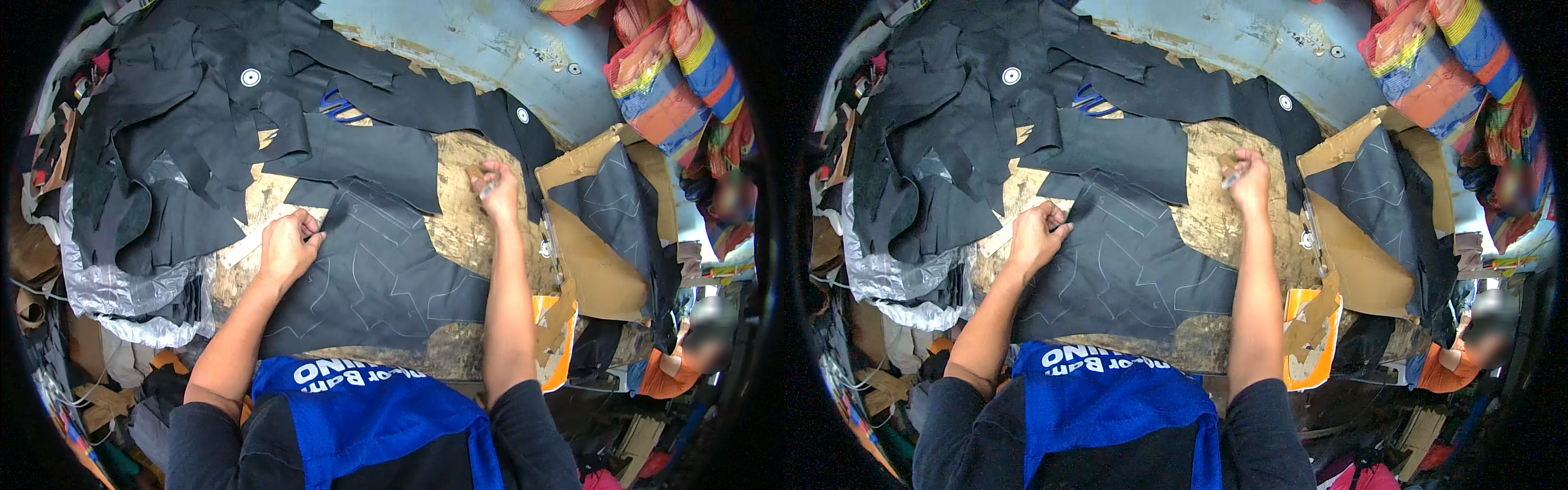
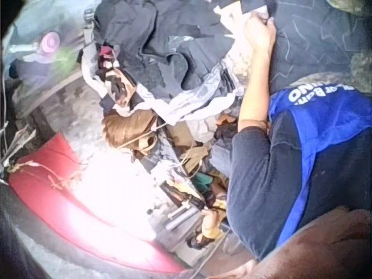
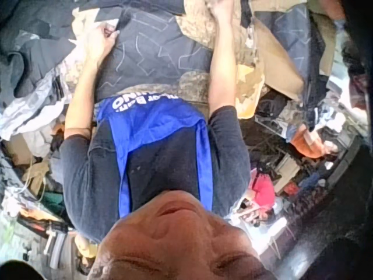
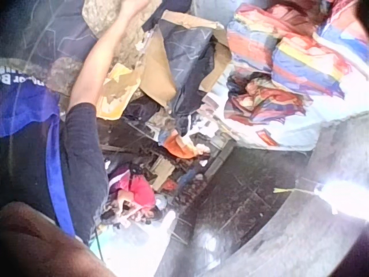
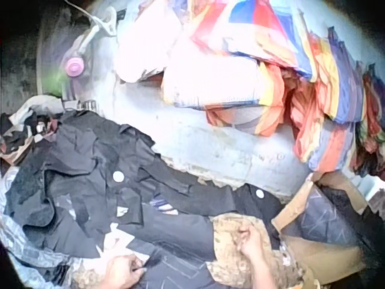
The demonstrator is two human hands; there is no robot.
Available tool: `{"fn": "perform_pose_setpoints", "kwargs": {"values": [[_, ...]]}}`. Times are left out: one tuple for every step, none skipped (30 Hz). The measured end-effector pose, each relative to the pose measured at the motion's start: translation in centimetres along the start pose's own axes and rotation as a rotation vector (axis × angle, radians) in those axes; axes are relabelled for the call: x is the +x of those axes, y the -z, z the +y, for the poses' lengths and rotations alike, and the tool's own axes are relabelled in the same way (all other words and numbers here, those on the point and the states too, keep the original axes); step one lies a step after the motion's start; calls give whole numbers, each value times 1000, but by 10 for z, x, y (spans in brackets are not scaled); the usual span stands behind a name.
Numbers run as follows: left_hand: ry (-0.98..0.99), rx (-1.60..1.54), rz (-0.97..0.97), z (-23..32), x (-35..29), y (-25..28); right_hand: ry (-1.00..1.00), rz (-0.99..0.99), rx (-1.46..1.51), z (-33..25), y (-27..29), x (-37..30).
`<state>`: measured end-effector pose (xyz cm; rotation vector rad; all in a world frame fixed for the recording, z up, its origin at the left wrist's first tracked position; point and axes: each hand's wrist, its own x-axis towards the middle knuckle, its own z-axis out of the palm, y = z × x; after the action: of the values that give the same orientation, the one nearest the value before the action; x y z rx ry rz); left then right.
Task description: The person lays black fabric flat on a work table, places cardboard pattern pieces on top, and uses a white marking pen to trace the pattern outlines onto the fabric. The person repositions the pattern pieces and continues tracing additional sections of the fabric.
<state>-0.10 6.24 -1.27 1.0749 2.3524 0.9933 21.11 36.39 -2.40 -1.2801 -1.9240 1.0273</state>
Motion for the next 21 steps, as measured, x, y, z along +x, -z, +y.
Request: {"fn": "perform_pose_setpoints", "kwargs": {"values": [[2,-63,-40,-2,4,1,64,34,180,2,-2,-19],[93,-207,-132,-4,10,4,124,134,269,4,-8,-39],[70,-361,-152,-6,12,6,201,292,197,6,-17,-59],[96,-497,-199,-8,13,9,215,337,203,9,-21,-84],[128,-611,-248,-9,14,11,214,393,220,12,-28,-106],[169,-623,-354,-10,17,13,122,341,417,15,-28,-122],[88,-639,-398,-9,16,12,143,371,406,17,-25,-133],[27,-628,-428,-8,15,11,128,394,402,19,-20,-145],[-49,-609,-458,-7,15,10,144,420,414,20,-15,-154],[-57,-596,-460,-4,14,8,141,435,474,21,-12,-161],[-78,-574,-461,-2,13,7,109,452,447,21,-9,-167],[-99,-553,-461,0,12,5,113,462,437,20,-5,-172],[-105,-535,-467,3,11,3,132,470,438,20,-2,-176],[-83,-487,-406,4,9,2,119,468,448,21,-1,-177],[-121,-374,-348,5,6,2,90,473,408,22,0,-179],[-158,-281,-295,5,3,2,74,471,383,23,0,-180],[-203,-200,-232,5,1,3,101,454,370,24,-1,-180],[-204,-200,-158,5,-2,3,97,444,383,25,-2,-180],[-170,-186,-149,3,-4,5,73,451,375,25,-2,-179],[-135,-173,-139,0,-7,7,85,451,381,25,-3,-178],[-93,-156,-128,-2,-10,9,115,446,396,24,-3,-177]]}}
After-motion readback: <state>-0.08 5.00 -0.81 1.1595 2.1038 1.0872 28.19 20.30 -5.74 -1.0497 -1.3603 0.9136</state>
